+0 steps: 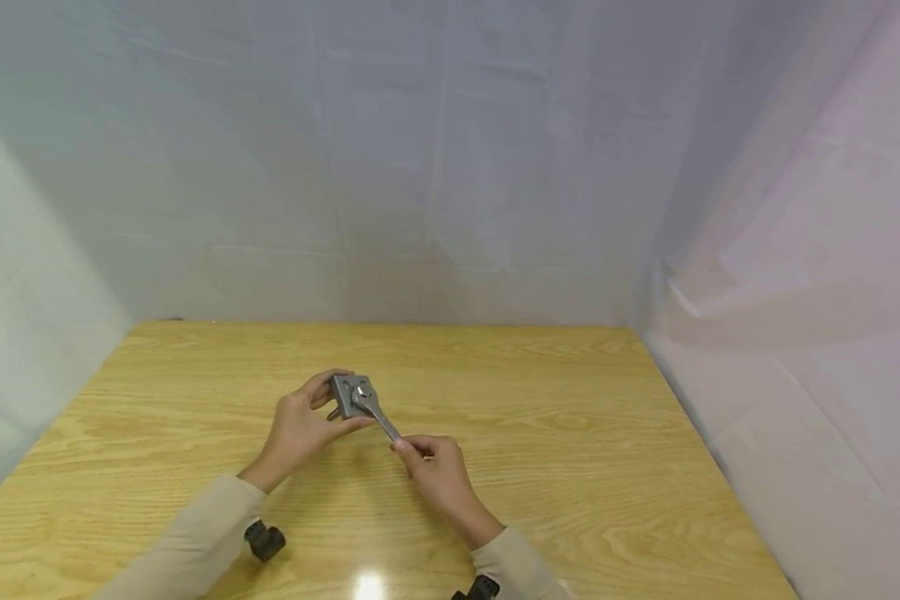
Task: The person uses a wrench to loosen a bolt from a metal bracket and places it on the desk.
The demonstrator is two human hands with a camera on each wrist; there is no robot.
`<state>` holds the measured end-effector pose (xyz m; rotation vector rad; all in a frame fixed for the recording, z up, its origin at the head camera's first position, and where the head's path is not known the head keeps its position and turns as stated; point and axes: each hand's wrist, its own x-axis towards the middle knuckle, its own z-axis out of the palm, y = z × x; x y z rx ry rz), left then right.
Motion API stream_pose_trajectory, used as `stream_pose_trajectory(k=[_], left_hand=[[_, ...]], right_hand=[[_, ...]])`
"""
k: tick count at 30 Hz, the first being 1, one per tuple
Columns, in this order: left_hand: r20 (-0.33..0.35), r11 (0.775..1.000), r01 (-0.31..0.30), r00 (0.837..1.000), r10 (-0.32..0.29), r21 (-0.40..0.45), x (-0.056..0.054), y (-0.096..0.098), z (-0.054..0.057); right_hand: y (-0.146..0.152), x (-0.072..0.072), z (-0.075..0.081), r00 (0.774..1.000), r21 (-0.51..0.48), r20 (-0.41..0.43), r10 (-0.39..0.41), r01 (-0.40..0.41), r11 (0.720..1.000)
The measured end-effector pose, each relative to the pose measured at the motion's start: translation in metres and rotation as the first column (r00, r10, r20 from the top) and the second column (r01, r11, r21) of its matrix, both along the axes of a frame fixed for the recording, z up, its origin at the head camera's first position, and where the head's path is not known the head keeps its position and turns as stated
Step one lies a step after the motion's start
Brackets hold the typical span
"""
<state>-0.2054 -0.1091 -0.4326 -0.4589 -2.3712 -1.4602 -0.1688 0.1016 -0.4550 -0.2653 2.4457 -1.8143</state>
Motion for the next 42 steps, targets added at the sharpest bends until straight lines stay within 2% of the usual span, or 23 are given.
stream_pose_trajectory(k=[5,9,13,17,20,23,27,29,33,35,37,40,42], left_hand=[[0.066,0.994,0.107,0.992,-0.108,0.022,-0.002,-0.007,0.003],[0.135,0.98,0.196,0.971,-0.198,0.03,-0.003,-0.014,0.007],[0.2,0.96,0.278,0.94,-0.277,0.024,-0.003,-0.018,0.011],[0.251,0.925,0.379,0.893,-0.373,0.024,-0.003,-0.022,0.015],[0.29,0.889,0.458,0.847,-0.445,0.028,-0.004,-0.024,0.018],[0.332,0.846,0.531,0.791,-0.514,0.042,-0.004,-0.025,0.019],[0.371,0.769,0.635,0.698,-0.612,0.074,-0.005,-0.024,0.019],[0.392,0.726,0.683,0.648,-0.653,0.079,-0.005,-0.022,0.019],[0.473,0.657,0.749,0.55,-0.689,0.086,-0.004,-0.016,0.017],[0.502,0.622,0.777,0.503,-0.704,0.094,-0.004,-0.013,0.015],[0.521,0.592,0.798,0.459,-0.72,0.116,-0.004,-0.011,0.012],[0.525,0.556,0.818,0.412,-0.745,0.146,-0.005,-0.009,0.009],[0.528,0.549,0.82,0.398,-0.75,0.161,-0.005,-0.009,0.007]], right_hand=[[0.01,-0.006,-0.004,0.997,0.038,-0.067,0.031,-0.029,0.999],[0.02,-0.012,-0.003,0.992,0.045,-0.101,0.079,-0.075,0.996],[0.029,-0.012,0.013,0.978,0.067,-0.14,0.156,-0.148,0.987],[0.037,-0.016,0.027,0.957,0.115,-0.152,0.249,-0.233,0.966],[0.044,-0.024,0.03,0.936,0.157,-0.143,0.321,-0.298,0.941],[0.05,-0.036,0.028,0.905,0.192,-0.148,0.399,-0.369,0.909],[0.058,-0.056,0.018,0.863,0.222,-0.148,0.483,-0.447,0.867],[0.061,-0.066,0.014,0.833,0.259,-0.166,0.528,-0.48,0.838],[0.06,-0.08,0.021,0.735,0.379,-0.237,0.636,-0.533,0.757],[0.058,-0.084,0.029,0.677,0.437,-0.256,0.69,-0.556,0.707],[0.055,-0.087,0.036,0.631,0.491,-0.258,0.732,-0.566,0.662],[0.051,-0.088,0.045,0.593,0.548,-0.248,0.766,-0.566,0.616],[0.051,-0.089,0.046,0.591,0.566,-0.241,0.77,-0.559,0.606]])
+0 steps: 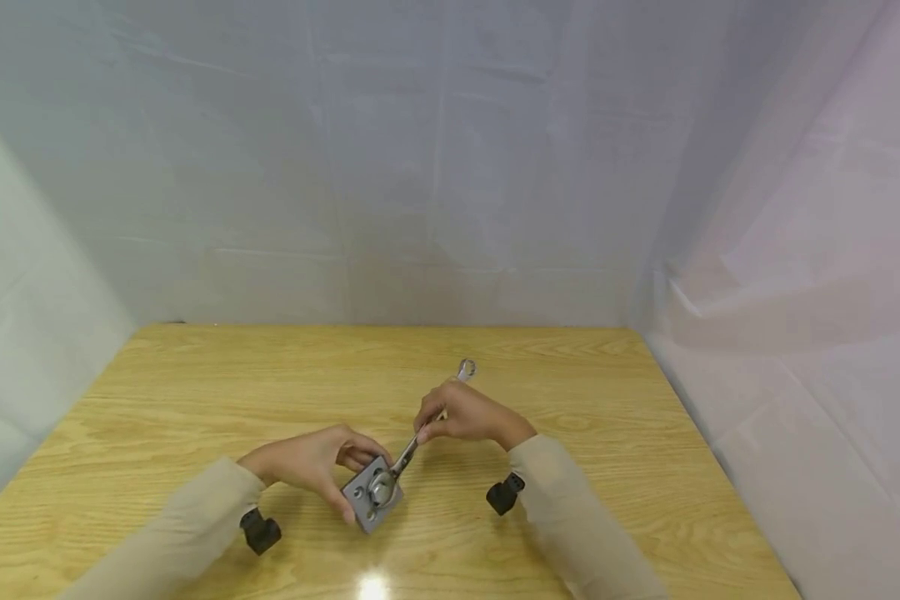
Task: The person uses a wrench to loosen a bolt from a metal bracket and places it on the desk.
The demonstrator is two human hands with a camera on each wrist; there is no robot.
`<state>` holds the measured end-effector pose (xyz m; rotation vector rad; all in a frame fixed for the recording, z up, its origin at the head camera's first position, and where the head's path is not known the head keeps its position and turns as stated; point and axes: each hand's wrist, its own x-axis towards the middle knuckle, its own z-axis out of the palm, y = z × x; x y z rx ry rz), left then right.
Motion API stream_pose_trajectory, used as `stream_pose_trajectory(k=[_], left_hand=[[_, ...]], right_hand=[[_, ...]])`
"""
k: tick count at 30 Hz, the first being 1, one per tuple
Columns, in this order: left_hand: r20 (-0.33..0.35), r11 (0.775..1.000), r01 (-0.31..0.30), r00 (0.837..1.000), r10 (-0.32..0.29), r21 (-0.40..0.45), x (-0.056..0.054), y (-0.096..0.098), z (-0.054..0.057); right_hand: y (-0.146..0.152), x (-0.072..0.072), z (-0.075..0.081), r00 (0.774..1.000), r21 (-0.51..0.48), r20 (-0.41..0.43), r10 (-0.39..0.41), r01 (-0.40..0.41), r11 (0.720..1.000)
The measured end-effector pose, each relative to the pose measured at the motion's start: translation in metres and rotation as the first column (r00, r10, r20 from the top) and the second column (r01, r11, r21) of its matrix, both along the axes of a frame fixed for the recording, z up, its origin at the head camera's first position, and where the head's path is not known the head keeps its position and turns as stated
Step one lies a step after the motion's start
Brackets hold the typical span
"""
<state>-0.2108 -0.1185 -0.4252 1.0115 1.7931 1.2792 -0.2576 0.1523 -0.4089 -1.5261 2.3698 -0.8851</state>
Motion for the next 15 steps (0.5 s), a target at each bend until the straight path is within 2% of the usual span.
stream_pose_trajectory(k=[4,8,11,15], left_hand=[[-0.03,0.999,-0.05,0.998,0.05,-0.015,-0.001,-0.003,-0.002],[-0.11,0.988,-0.153,0.983,0.149,-0.025,-0.003,-0.009,-0.005],[-0.149,0.971,-0.239,0.96,0.236,-0.006,-0.005,-0.015,-0.008],[-0.185,0.933,-0.359,0.915,0.358,0.029,-0.006,-0.023,-0.012]], right_hand=[[0.003,0.002,0.003,0.999,0.027,0.017,-0.052,0.051,0.998],[0.012,0.005,0.002,0.983,0.066,0.016,-0.184,0.183,0.981],[0.021,0.006,-0.002,0.952,0.083,0.032,-0.305,0.301,0.95],[0.035,0.008,-0.009,0.893,0.068,0.104,-0.439,0.434,0.899]])
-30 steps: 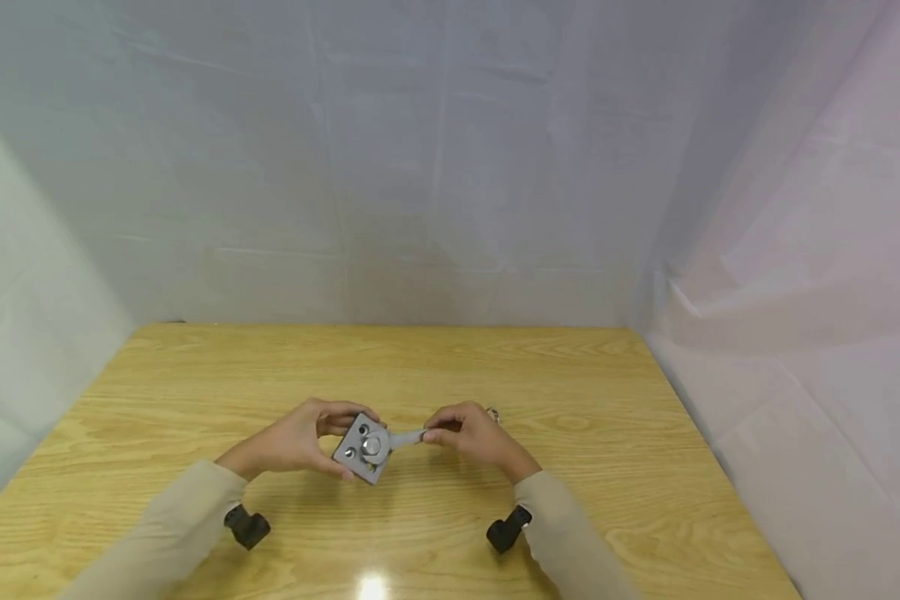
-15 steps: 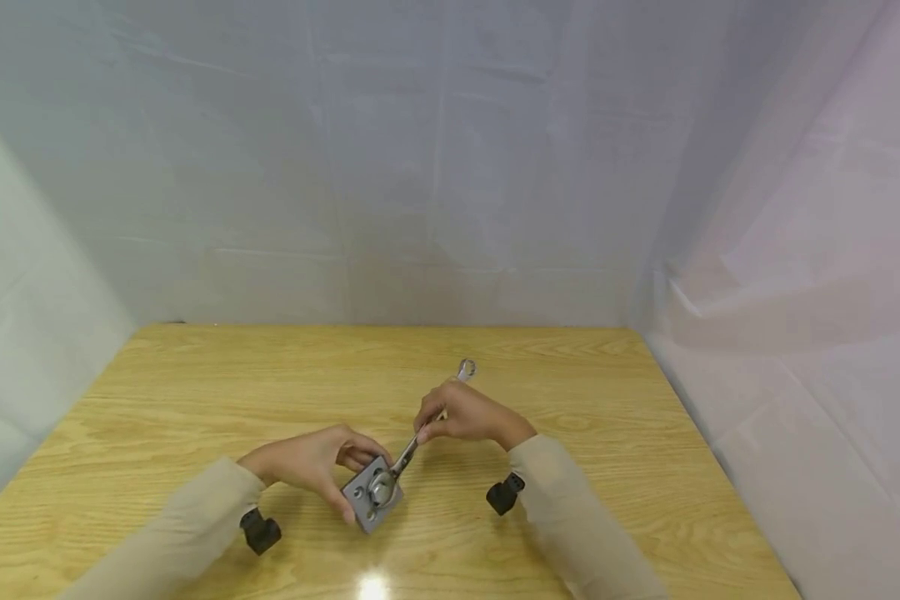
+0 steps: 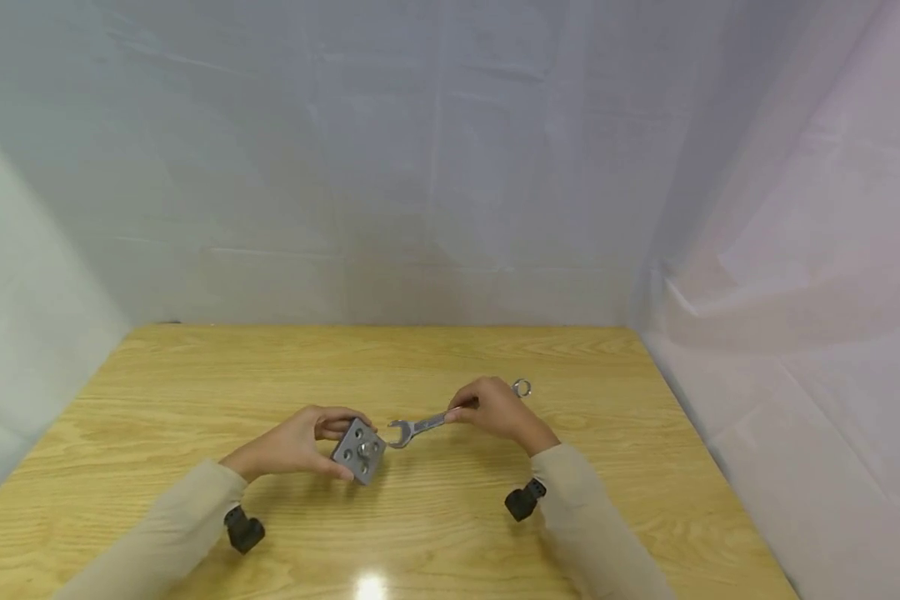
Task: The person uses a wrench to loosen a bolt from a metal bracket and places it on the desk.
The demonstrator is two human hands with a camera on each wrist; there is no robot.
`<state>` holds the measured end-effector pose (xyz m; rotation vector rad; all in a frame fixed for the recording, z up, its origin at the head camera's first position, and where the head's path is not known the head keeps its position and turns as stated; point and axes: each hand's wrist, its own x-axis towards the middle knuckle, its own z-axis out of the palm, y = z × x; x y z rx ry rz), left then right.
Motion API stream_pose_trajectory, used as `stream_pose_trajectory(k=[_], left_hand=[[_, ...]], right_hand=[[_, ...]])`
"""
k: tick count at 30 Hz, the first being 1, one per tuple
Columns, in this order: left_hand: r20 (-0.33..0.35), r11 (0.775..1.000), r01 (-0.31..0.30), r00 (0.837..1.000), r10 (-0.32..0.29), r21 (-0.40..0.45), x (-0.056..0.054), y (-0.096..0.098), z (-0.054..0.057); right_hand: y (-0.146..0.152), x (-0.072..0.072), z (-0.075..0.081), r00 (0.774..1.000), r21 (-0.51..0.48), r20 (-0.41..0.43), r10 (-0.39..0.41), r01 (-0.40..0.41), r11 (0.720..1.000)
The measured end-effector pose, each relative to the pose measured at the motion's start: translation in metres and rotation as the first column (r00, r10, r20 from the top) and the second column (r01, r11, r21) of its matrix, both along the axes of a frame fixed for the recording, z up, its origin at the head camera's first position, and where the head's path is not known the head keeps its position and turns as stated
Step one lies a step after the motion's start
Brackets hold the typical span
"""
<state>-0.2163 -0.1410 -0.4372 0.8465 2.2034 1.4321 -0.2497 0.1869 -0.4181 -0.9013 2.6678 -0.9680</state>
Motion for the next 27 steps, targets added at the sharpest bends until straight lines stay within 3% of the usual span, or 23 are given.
stream_pose_trajectory(k=[5,11,15,18,20,27], left_hand=[[-0.041,0.992,-0.124,0.991,0.125,0.012,0.001,-0.004,-0.004],[-0.068,0.985,-0.174,0.982,0.175,0.017,0.001,-0.005,-0.008],[-0.066,0.983,-0.184,0.981,0.185,0.013,0.001,-0.005,-0.01],[-0.061,0.98,-0.197,0.979,0.197,0.01,0.001,-0.005,-0.011],[-0.056,0.978,-0.208,0.977,0.208,0.01,0.001,-0.004,-0.011],[-0.06,0.977,-0.211,0.975,0.212,0.018,0.003,-0.002,-0.011]], right_hand=[[0.013,0.002,-0.012,0.992,-0.061,0.047,-0.12,0.123,0.991],[0.021,0.005,-0.03,0.957,-0.06,0.073,-0.282,0.286,0.956],[0.024,0.008,-0.04,0.908,-0.089,0.185,-0.377,0.397,0.913],[0.026,0.011,-0.044,0.851,-0.127,0.295,-0.434,0.486,0.865],[0.027,0.012,-0.045,0.822,-0.131,0.32,-0.47,0.53,0.838],[0.025,0.009,-0.05,0.794,-0.092,0.24,-0.559,0.592,0.801]])
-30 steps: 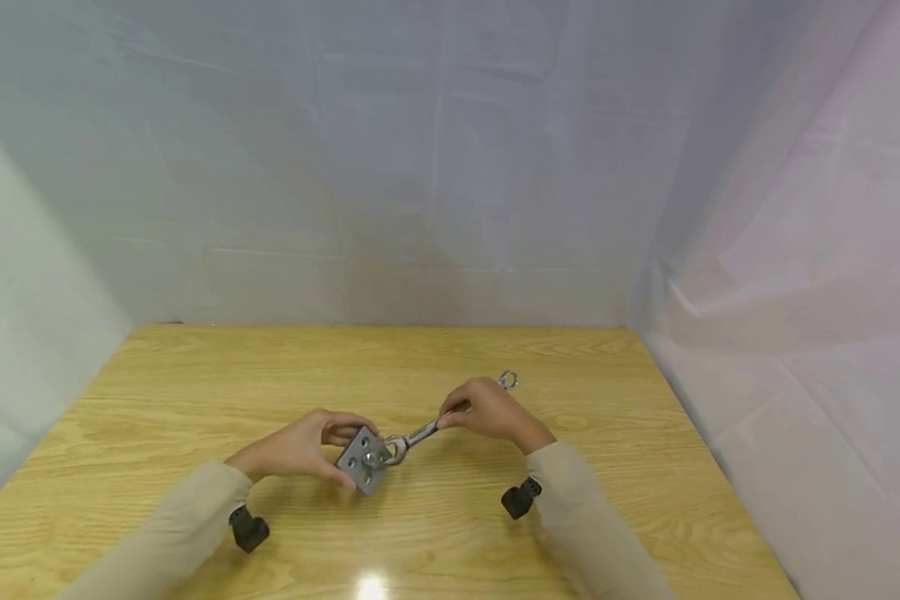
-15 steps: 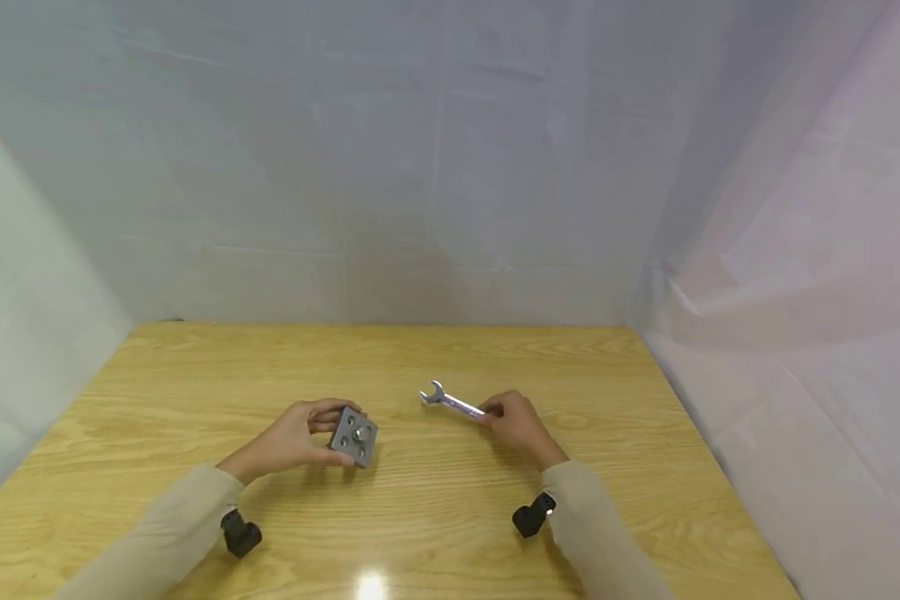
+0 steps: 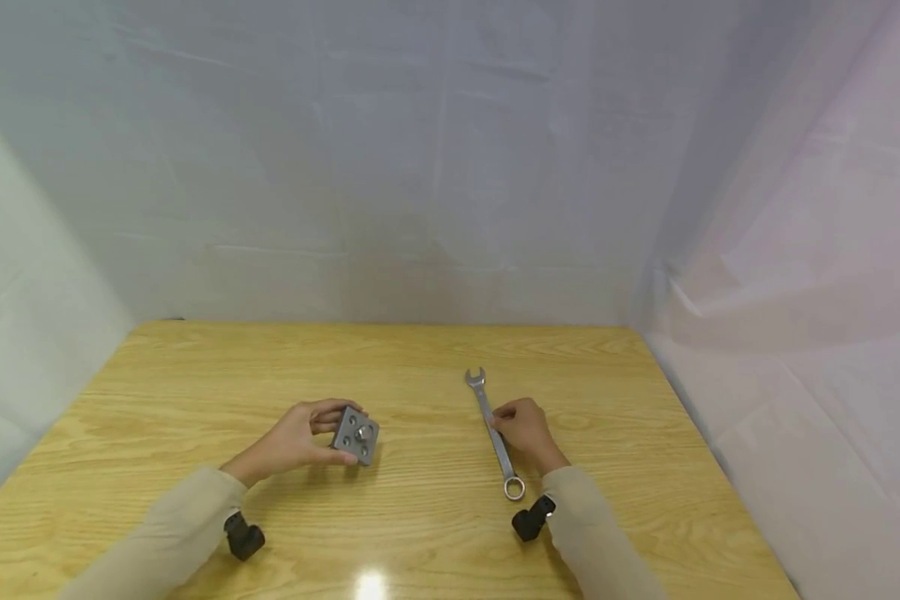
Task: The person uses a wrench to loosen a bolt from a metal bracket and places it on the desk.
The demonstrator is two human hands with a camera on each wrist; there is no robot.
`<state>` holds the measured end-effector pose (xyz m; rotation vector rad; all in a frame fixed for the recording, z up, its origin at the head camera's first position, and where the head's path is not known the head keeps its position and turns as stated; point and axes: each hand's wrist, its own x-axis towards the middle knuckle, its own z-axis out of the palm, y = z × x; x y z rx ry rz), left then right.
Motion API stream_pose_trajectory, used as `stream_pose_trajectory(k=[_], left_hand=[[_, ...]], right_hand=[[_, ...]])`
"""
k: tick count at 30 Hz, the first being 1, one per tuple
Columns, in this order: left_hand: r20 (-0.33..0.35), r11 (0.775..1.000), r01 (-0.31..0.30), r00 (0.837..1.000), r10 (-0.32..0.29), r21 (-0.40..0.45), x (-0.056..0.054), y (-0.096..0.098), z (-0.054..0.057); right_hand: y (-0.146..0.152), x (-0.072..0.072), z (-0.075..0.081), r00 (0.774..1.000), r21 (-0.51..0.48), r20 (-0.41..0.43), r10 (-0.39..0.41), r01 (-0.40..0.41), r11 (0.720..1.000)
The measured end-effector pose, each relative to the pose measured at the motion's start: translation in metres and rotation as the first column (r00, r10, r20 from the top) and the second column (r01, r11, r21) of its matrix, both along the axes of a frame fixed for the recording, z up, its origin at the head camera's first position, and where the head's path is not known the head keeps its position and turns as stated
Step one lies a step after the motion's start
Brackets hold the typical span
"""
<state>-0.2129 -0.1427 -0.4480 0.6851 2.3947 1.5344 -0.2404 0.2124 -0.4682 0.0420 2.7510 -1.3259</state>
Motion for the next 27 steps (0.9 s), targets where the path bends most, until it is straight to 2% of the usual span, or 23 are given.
stream_pose_trajectory(k=[6,13,27], left_hand=[[0.029,1.0,0.004,1.0,-0.004,0.026,0.0015,0.0025,0.0],[0.04,0.999,-0.002,0.999,0.001,0.032,0.001,0.0042,-0.0014],[0.051,0.996,-0.056,0.997,0.053,0.072,0.0011,0.0078,-0.0062]], right_hand=[[-0.0023,-0.0044,-0.0007,0.999,0.016,-0.01,-0.042,0.042,0.999],[-0.0025,-0.0062,0.0015,0.998,0.135,-0.05,-0.033,0.039,0.99],[-0.0014,-0.0058,-0.0011,0.997,0.13,-0.068,-0.029,0.038,0.991]])
